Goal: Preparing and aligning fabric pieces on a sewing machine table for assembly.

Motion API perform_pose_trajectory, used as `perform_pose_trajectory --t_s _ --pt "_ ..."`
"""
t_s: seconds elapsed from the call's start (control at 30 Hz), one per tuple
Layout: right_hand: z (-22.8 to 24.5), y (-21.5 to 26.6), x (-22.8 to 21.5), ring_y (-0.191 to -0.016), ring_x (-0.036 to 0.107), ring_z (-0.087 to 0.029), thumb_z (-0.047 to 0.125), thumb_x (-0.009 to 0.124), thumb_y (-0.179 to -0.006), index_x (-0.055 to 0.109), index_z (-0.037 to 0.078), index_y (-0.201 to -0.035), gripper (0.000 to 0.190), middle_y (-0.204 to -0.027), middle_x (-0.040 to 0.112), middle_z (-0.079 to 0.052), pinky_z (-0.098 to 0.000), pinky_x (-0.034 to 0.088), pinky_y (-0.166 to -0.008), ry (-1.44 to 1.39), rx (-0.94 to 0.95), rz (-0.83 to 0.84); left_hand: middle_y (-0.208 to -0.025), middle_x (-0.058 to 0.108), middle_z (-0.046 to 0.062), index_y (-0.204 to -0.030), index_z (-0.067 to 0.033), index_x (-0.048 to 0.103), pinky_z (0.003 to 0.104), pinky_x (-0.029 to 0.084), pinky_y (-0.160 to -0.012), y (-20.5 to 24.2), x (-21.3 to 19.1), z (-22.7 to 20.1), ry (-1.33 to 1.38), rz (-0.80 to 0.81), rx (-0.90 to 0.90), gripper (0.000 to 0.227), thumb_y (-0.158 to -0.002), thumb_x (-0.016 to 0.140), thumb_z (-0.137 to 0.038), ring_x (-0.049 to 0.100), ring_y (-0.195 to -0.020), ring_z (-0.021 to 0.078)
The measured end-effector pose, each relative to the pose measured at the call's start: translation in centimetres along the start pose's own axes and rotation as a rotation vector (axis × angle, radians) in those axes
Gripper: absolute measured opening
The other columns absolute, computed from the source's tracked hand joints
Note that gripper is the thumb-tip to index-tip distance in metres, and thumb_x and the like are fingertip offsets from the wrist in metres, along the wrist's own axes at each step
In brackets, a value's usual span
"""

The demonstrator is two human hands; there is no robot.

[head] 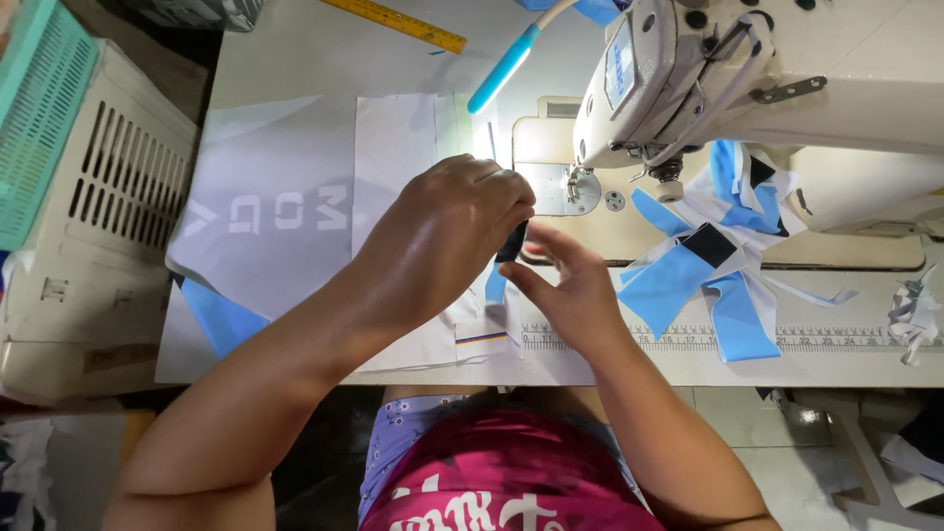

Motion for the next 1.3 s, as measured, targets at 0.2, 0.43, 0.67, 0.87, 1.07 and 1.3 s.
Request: perform_pose_trajectory --t_s 0.2,0.43,0.67,0.87,1.07,1.3 --pt "2.4 1.9 2.0 -0.081 0.068 -0.018 0.009 0.064 -0.084 0.068 -0.002 -0.105 0.024 -0.087 0.073 -0.014 -0.0286 0.059 -0.082 -0.423 0.154 0.043 -0.06 0.053 0.006 -0.077 -0.0041 0.059 0.036 0.037 -0.051 0.3 -3.0 -0.9 0.039 -0.086 0.039 0.017 -0.093 0.062 -0.003 0.049 -0.055 0.0214" --pt "2.8 5.2 2.3 -0.075 0.069 -0.02 0.01 0.059 -0.087 0.035 0.012 -0.14 0.058 -0.085 0.07 -0.012 -0.0325 0.059 -0.078 -0.307 0.111 0.06 -0.058 0.037 0.005 -0.069 -0.006 0.043 0.035 0.027 -0.051 0.2 -0.7 0.9 -0.012 -0.109 0.064 0.024 -0.08 0.051 0.014 0.032 -0.056 0.0194" --pt "0.6 4.7 2.5 -0.058 0.07 -0.02 0.003 0.058 -0.087 0.065 0.006 -0.113 0.027 -0.083 0.071 -0.015 -0.028 0.062 -0.052 -0.169 0.277 0.025 -0.06 0.056 0.003 -0.07 -0.0062 0.063 0.023 0.053 -0.059 -0.2 7.0 3.4 -0.44 0.092 0.001 0.018 -0.067 0.073 0.008 0.058 -0.059 0.0128" --pt "0.2 3.2 2.4 -0.057 0.07 -0.025 0.003 0.058 -0.085 0.07 0.001 -0.104 0.022 -0.084 0.069 -0.019 -0.0326 0.064 -0.053 -0.23 0.379 -0.002 -0.065 0.058 0.005 -0.067 -0.0075 0.064 0.022 0.052 -0.055 -1.2 10.8 6.0 -0.479 0.04 0.009 0.02 -0.063 0.072 0.01 0.056 -0.058 0.0128" --pt "-0.7 2.5 2.7 -0.059 0.069 -0.025 0.001 0.057 -0.085 0.069 0.0 -0.107 0.024 -0.083 0.068 -0.02 -0.0332 0.064 -0.054 -0.281 0.386 -0.01 -0.067 0.059 0.004 -0.066 -0.0077 0.065 0.022 0.05 -0.055 -1.7 10.8 6.2 -0.557 0.022 0.023 0.021 -0.06 0.075 0.01 0.058 -0.059 0.0135" --pt "-0.6 2.6 2.7 -0.059 0.071 -0.025 0.002 0.057 -0.085 0.067 -0.003 -0.109 0.027 -0.084 0.067 -0.02 -0.0307 0.064 -0.056 -0.261 0.398 -0.001 -0.071 0.058 0.001 -0.068 -0.0136 0.066 0.021 0.047 -0.055 -1.8 12.0 7.3 -0.676 0.013 0.057 0.025 -0.057 0.077 0.005 0.057 -0.063 0.0117"
Point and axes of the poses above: each hand's wrist, its own y-axis away from the middle knuckle, its own x-axis out of the palm, z = x × y, the point moved 3 cm from there along -y, towards the middle knuckle
